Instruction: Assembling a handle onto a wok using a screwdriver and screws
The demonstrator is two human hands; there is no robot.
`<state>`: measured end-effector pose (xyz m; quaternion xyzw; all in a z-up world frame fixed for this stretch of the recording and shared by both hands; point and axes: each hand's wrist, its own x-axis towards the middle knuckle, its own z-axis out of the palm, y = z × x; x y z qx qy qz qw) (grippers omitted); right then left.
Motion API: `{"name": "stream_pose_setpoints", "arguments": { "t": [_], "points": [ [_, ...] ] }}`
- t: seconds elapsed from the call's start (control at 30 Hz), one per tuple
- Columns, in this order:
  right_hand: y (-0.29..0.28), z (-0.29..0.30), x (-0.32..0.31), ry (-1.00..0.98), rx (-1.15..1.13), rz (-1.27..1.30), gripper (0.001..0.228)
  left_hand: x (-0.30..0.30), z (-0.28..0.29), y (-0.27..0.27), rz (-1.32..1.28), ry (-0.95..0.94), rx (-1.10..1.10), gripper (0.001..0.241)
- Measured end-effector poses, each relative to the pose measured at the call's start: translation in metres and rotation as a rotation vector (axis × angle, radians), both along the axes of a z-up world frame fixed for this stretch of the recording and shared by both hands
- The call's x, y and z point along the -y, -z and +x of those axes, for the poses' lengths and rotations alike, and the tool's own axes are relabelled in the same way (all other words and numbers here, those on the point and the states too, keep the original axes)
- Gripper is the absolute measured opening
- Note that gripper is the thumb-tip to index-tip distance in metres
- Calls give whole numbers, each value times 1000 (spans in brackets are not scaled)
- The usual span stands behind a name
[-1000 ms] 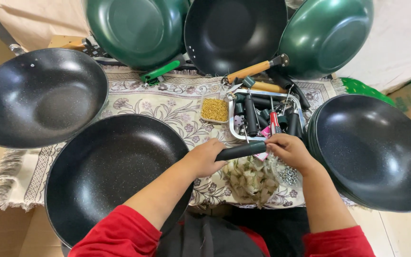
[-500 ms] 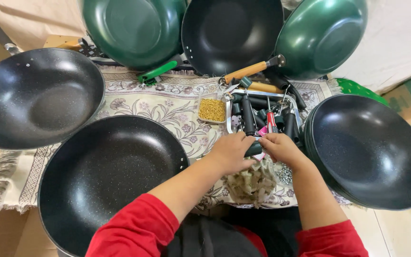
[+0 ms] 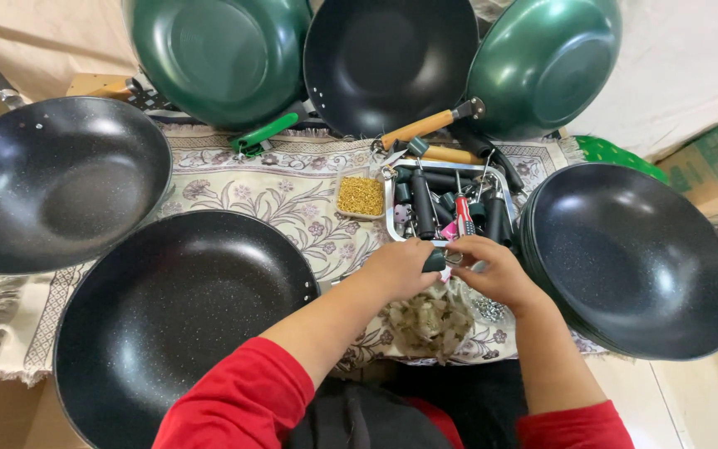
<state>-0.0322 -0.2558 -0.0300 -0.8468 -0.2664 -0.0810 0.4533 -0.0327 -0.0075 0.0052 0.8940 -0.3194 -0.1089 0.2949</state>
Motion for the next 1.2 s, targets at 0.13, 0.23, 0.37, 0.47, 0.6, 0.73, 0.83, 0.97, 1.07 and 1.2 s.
{"name": "stream_pose_setpoints", "arguments": {
  "t": [0.13,0.23,0.37,0.47,0.6,0.73,0.83,0.97,1.07,1.2],
  "points": [
    [-5,4,1,-5,90,-89,33,2,3,6,-18,4,12,50],
    [-12,6,-1,-46,100,-147,25,0,-1,4,-23,-6,20,49],
    [-9,16,-2,-45,-59,-153,14,-4,-3,-8,-23,-14,7,50],
    [4,23,1,16,-257,-145,12,-3,-3,-6,-5,-6,23,51],
    [26,29,1,76,-546,40,29,-2,-1,-1,-1,-5,57,51],
    [41,29,-1,52,-695,256,41,2,-1,20,91,-45,187,51],
    [38,19,1,239,-584,31,36,-4,-6,14,124,-60,210,45],
    [18,4,-1,164,-103,18,40,-11,-4,-5,51,-40,95,48],
    [11,-1,-3,58,30,36,42,-11,-2,-5,48,-19,44,51],
    [16,5,0,45,132,1,35,-13,-2,-15,55,0,-36,56]
  ]
}}
